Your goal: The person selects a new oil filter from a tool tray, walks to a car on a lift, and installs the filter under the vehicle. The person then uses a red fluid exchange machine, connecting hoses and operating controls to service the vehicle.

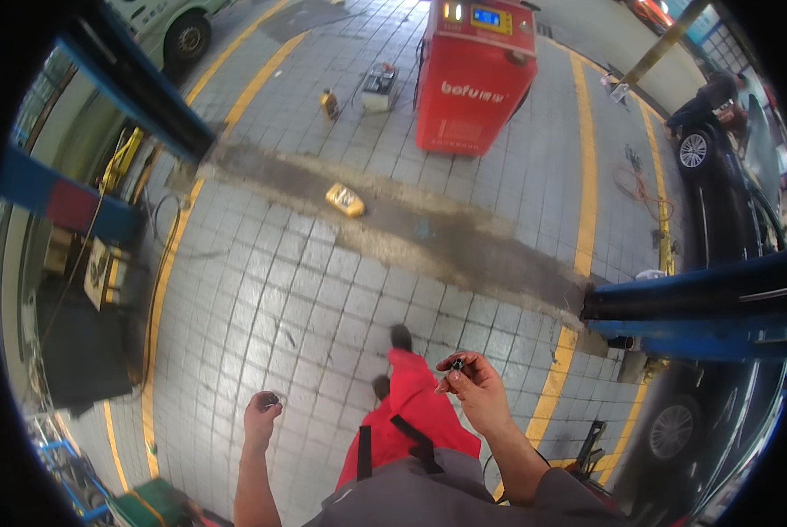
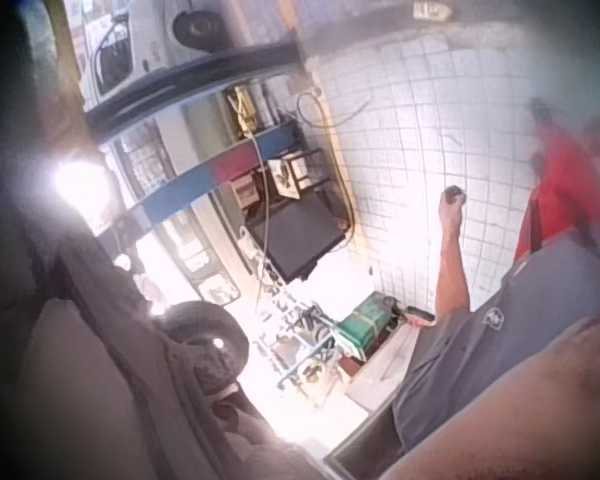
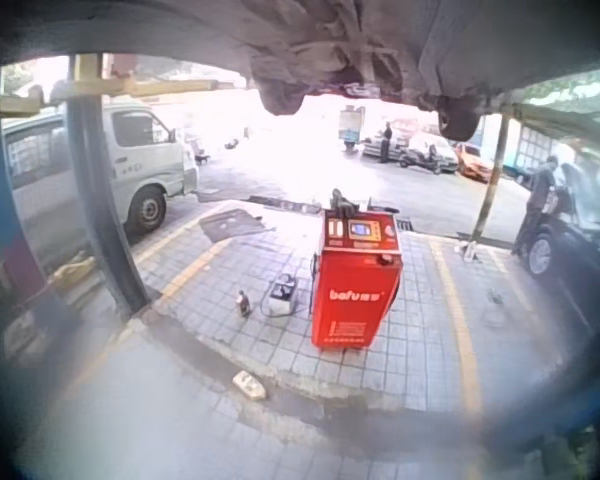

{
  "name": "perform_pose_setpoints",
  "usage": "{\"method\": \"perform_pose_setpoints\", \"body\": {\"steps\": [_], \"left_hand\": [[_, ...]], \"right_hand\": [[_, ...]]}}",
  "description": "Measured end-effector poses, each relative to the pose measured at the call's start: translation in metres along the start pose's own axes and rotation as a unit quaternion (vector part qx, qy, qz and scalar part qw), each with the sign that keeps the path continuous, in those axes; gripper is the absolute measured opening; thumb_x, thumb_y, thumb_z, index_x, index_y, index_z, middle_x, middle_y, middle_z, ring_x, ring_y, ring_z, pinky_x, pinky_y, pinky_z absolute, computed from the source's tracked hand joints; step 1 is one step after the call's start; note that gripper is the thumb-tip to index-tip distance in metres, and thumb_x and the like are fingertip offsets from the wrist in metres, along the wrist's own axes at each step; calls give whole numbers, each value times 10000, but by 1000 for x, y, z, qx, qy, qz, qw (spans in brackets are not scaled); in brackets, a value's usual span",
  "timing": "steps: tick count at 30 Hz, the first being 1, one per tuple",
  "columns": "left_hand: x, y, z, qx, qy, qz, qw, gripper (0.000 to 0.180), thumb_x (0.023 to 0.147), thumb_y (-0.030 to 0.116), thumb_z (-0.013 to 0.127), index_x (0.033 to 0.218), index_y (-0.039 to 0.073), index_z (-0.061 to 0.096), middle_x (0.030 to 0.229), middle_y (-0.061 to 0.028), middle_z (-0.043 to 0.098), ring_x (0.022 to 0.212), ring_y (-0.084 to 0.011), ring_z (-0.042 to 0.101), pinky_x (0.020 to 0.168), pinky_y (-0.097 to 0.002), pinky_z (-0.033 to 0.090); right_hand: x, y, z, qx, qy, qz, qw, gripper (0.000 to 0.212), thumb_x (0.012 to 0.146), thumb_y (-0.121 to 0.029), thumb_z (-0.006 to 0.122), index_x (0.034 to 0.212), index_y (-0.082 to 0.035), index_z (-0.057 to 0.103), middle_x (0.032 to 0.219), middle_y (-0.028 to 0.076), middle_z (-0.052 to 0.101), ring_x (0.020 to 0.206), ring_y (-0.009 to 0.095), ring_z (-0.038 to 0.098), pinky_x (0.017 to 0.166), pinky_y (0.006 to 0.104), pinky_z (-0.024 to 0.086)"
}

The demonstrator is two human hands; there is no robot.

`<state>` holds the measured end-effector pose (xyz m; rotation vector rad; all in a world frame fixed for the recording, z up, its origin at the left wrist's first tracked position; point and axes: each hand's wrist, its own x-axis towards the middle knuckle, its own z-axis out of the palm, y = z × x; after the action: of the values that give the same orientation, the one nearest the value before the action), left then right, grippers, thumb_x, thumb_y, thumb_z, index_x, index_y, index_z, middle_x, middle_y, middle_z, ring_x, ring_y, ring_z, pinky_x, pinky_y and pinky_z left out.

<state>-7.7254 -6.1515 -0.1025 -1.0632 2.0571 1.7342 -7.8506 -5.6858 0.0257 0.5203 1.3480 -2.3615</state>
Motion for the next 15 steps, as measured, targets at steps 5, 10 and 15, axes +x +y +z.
{"method": "perform_pose_setpoints", "body": {"steps": [5,10,15], "left_hand": [[167,90,-13,29,-12,18,999,408,782,17,760,1172,-18,647,1063,-118,701,988,-216,671,875,-345,556],[268,102,-57,20,1,-88,996,419,761,8,794,1149,-34,642,973,-103,703,843,-183,682,740,-322,586],[337,142,-117,61,-9,-155,986,331,826,145,739,1135,40,681,913,-85,706,813,-206,669,736,-376,573]], "right_hand": [[167,-45,78,-10,33,-25,999,165,1015,19,587,1170,-21,549,1167,139,651,915,212,675,855,390,580],[337,-115,163,17,-30,-54,998,227,1020,-11,618,1239,-7,558,1141,107,670,969,178,668,886,355,590],[467,-183,262,29,-68,-96,993,228,1040,-40,596,1262,-13,555,1154,113,668,957,182,669,908,372,584]]}}
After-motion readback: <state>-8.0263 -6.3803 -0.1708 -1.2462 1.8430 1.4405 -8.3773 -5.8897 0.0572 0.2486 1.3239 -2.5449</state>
